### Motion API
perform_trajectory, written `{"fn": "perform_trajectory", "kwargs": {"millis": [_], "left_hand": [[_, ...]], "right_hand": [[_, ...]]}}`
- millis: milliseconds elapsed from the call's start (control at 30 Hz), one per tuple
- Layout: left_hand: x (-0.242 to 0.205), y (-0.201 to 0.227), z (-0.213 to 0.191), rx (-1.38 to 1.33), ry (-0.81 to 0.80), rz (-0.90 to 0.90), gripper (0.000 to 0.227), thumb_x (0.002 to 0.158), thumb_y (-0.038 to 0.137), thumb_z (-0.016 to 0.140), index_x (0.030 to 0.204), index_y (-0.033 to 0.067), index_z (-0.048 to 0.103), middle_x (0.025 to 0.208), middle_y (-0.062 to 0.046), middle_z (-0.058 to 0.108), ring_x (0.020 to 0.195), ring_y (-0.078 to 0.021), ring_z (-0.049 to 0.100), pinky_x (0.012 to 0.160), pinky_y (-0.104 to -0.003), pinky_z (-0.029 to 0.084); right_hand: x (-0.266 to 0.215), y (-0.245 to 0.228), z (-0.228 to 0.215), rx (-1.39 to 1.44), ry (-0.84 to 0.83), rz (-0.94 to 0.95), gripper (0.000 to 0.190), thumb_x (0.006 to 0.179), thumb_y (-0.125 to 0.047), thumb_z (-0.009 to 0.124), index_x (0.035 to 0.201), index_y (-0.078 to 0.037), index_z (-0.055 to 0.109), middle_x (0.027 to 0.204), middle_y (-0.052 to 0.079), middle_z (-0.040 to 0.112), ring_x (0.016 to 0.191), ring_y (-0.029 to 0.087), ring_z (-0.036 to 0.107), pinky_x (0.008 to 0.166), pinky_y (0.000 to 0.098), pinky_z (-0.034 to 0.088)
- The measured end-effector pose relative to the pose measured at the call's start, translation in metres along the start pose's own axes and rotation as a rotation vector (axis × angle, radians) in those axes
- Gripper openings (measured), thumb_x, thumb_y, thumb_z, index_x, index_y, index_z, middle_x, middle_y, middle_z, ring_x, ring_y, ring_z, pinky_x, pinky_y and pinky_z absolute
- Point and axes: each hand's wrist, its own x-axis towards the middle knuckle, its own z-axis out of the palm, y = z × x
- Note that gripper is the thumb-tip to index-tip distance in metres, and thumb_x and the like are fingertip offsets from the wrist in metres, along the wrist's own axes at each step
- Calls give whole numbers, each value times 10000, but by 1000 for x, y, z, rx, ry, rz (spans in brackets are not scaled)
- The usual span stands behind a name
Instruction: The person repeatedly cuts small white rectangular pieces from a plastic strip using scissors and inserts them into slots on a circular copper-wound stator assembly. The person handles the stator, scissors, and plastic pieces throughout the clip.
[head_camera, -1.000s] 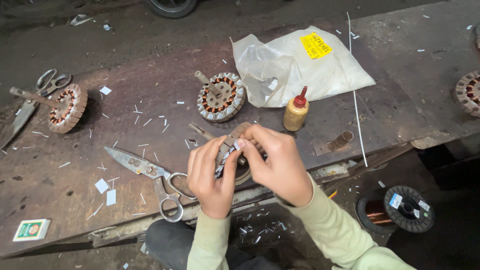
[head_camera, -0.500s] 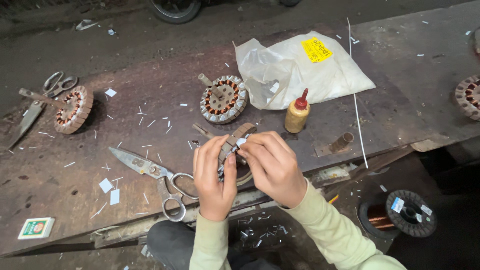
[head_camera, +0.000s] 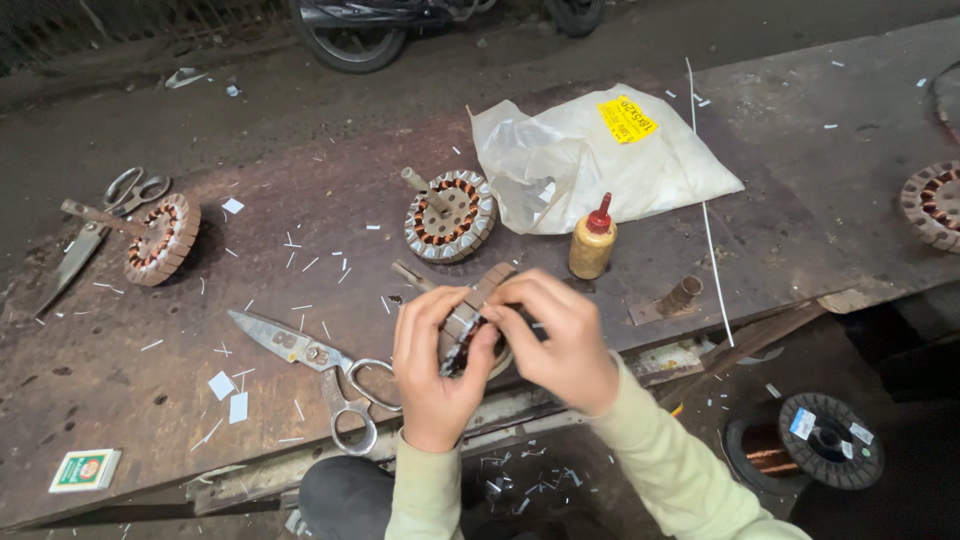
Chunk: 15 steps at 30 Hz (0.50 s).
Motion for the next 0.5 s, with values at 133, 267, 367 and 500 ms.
{"fn": "perform_trajectory", "kwargs": {"millis": [133, 267, 367, 500], "left_hand": [[0, 6, 5, 15, -14, 22, 412, 769, 72, 886, 1096, 26, 640, 1094, -118, 691, 989, -303, 675, 869, -388, 542], [-1, 9, 6, 50, -23, 45, 391, 783, 51, 876, 1105, 28, 656, 1086, -116, 706, 976, -294, 680, 856, -383, 543], [0, 9, 4, 75, -22, 54, 385, 789, 43, 863, 1113, 22, 657, 1094, -123, 707, 981, -298, 685, 856, -381, 545], [2, 11, 5, 112, -6, 41, 364, 790, 32, 850, 1101, 20, 659, 1083, -121, 716, 954, -295, 688, 834, -374, 545]], "right_hand": [[6, 25, -24, 154, -134, -21, 354, 819, 11, 726, 1167, 15, 660, 1289, 208, 586, 1237, 318, 558, 985, 388, 513], [7, 53, -26, 600, -401, 52, 341, 965, 25, 669, 1303, 15, 624, 1340, 141, 648, 1346, 277, 572, 1169, 410, 452], [5, 65, -23, 654, -400, 68, 357, 966, 8, 674, 1317, 26, 610, 1336, 144, 643, 1314, 278, 577, 1145, 401, 455], [0, 67, -13, 559, -312, 38, 297, 978, -12, 693, 1270, 11, 644, 1264, 130, 680, 1222, 260, 642, 1080, 387, 510]]}}
